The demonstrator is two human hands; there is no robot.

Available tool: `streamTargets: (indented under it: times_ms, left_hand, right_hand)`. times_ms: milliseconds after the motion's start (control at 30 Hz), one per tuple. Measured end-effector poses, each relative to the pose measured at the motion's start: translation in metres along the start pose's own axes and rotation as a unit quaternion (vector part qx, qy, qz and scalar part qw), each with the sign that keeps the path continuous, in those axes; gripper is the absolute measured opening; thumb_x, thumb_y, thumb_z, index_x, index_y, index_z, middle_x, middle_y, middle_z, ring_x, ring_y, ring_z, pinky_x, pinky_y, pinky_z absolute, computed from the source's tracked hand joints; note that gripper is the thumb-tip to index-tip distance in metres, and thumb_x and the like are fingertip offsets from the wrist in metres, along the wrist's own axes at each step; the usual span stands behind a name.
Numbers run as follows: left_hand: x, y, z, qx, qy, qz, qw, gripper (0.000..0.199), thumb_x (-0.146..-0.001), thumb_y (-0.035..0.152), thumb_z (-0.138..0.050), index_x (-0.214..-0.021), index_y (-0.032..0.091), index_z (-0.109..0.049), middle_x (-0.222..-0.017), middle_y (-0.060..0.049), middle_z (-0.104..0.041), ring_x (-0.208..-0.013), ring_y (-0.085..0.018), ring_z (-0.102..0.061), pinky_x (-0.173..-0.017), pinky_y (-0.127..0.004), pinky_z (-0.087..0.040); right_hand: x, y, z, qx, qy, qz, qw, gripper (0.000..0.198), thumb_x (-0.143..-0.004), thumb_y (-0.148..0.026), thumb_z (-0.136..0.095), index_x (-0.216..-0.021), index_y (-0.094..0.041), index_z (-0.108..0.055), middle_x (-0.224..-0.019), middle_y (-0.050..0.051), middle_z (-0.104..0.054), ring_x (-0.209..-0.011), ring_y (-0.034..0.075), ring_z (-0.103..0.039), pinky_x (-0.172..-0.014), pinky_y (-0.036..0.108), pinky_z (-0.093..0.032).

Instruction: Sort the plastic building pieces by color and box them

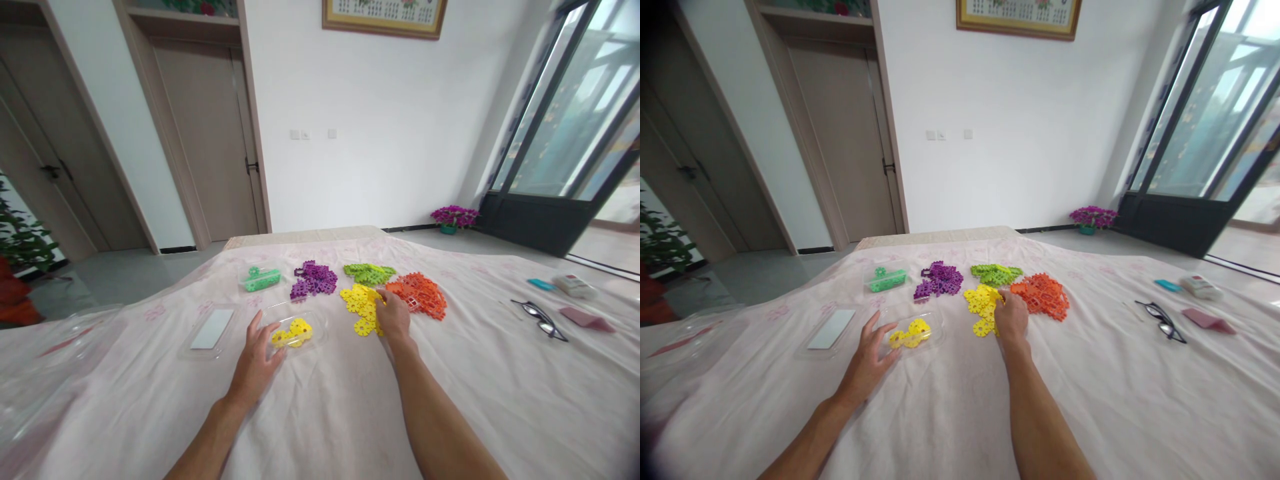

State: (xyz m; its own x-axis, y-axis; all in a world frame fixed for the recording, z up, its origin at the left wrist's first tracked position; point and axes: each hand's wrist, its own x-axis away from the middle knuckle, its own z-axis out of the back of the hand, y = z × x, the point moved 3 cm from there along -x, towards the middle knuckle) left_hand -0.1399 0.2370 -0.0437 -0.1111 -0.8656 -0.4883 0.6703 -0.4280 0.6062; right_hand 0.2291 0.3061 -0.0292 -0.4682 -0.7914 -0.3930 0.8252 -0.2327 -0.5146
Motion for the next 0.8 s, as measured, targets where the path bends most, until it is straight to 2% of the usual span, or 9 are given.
streamTargets:
  times_ms: [100, 200, 333, 400, 467, 567, 667, 733, 800]
  left_hand:
    - [0.000, -0.001, 0.000, 0.006, -0.005, 0.004, 1.000, 0.042, -0.086, 0.016, -0.058, -0.127, 0.024, -0.057, -0.158, -0.011, -0.022, -0.143, -0.026, -0.039, -0.115, -0.048, -0.038]
    - [0.000, -0.001, -0.001, 0.010, -0.009, 0.007, 1.000, 0.041, -0.087, 0.018, -0.058, -0.127, 0.024, -0.057, -0.159, -0.011, -0.021, -0.144, -0.026, -0.037, -0.116, -0.047, -0.037]
    - [0.000, 0.000, 0.000, 0.007, -0.006, 0.009, 1.000, 0.041, -0.087, 0.021, -0.058, -0.128, 0.025, -0.058, -0.159, -0.011, -0.022, -0.144, -0.026, -0.036, -0.116, -0.047, -0.037]
    - [0.000, 0.002, 0.002, 0.005, -0.005, 0.012, 1.000, 0.040, -0.087, 0.022, -0.059, -0.127, 0.024, -0.059, -0.159, -0.011, -0.023, -0.144, -0.027, -0.037, -0.115, -0.047, -0.037]
    - [0.000, 0.004, 0.003, 0.003, -0.005, 0.018, 1.000, 0.040, -0.087, 0.023, -0.059, -0.127, 0.024, -0.060, -0.159, -0.011, -0.024, -0.143, -0.027, -0.039, -0.114, -0.047, -0.038]
    - [0.000, 0.006, 0.004, 0.001, -0.005, 0.021, 1.000, 0.040, -0.087, 0.022, -0.059, -0.127, 0.024, -0.061, -0.159, -0.012, -0.024, -0.142, -0.029, -0.040, -0.113, -0.047, -0.040]
    - [0.000, 0.005, 0.004, 0.000, -0.002, 0.012, 1.000, 0.042, -0.086, 0.019, -0.060, -0.128, 0.023, -0.060, -0.159, -0.012, -0.026, -0.143, -0.029, -0.039, -0.114, -0.048, -0.039]
    - [0.000, 0.003, 0.003, 0.002, 0.004, 0.002, 1.000, 0.043, -0.084, 0.017, -0.061, -0.127, 0.023, -0.060, -0.158, -0.013, -0.027, -0.144, -0.029, -0.038, -0.114, -0.049, -0.038]
    - [0.000, 0.000, 0.002, 0.005, 0.008, -0.003, 1.000, 0.045, -0.082, 0.015, -0.062, -0.126, 0.023, -0.060, -0.158, -0.012, -0.029, -0.144, -0.029, -0.037, -0.114, -0.049, -0.038]
  right_hand:
    - [0.002, -0.011, -0.001, -0.066, 0.025, 0.021, 0.997, 0.038, -0.087, -0.023, -0.050, -0.118, -0.018, -0.070, -0.113, 0.010, -0.072, -0.107, 0.024, -0.062, -0.097, 0.034, -0.043]
    - [0.007, -0.032, -0.004, -0.181, 0.034, 0.041, 0.982, 0.037, -0.085, -0.028, -0.051, -0.114, -0.016, -0.071, -0.108, 0.009, -0.073, -0.098, 0.023, -0.065, -0.094, 0.036, -0.047]
    - [0.024, -0.074, -0.012, -0.373, -0.027, 0.071, 0.925, 0.035, -0.082, -0.035, -0.057, -0.109, -0.018, -0.070, -0.102, 0.007, -0.075, -0.089, 0.021, -0.068, -0.086, 0.035, -0.053]
    - [0.038, -0.097, -0.015, -0.433, -0.066, 0.094, 0.894, 0.032, -0.081, -0.035, -0.061, -0.107, -0.019, -0.070, -0.100, 0.005, -0.075, -0.088, 0.021, -0.069, -0.084, 0.034, -0.054]
    - [0.053, -0.117, -0.018, -0.454, -0.105, 0.118, 0.877, 0.029, -0.079, -0.033, -0.063, -0.104, -0.020, -0.071, -0.097, 0.004, -0.075, -0.085, 0.020, -0.069, -0.082, 0.033, -0.055]
    - [0.069, -0.135, -0.021, -0.446, -0.153, 0.156, 0.868, 0.028, -0.078, -0.032, -0.066, -0.103, -0.020, -0.072, -0.091, 0.003, -0.075, -0.079, 0.018, -0.068, -0.077, 0.032, -0.055]
    - [0.068, -0.131, -0.022, -0.415, -0.137, 0.155, 0.886, 0.028, -0.081, -0.034, -0.065, -0.104, -0.020, -0.071, -0.089, 0.004, -0.074, -0.079, 0.018, -0.067, -0.078, 0.032, -0.054]
    - [0.059, -0.115, -0.021, -0.352, -0.087, 0.132, 0.922, 0.026, -0.085, -0.033, -0.060, -0.105, -0.020, -0.071, -0.094, 0.005, -0.073, -0.085, 0.019, -0.066, -0.084, 0.034, -0.053]
    - [0.049, -0.096, -0.019, -0.243, -0.032, 0.114, 0.963, 0.029, -0.087, -0.031, -0.057, -0.111, -0.020, -0.069, -0.105, 0.007, -0.072, -0.097, 0.022, -0.064, -0.093, 0.037, -0.048]
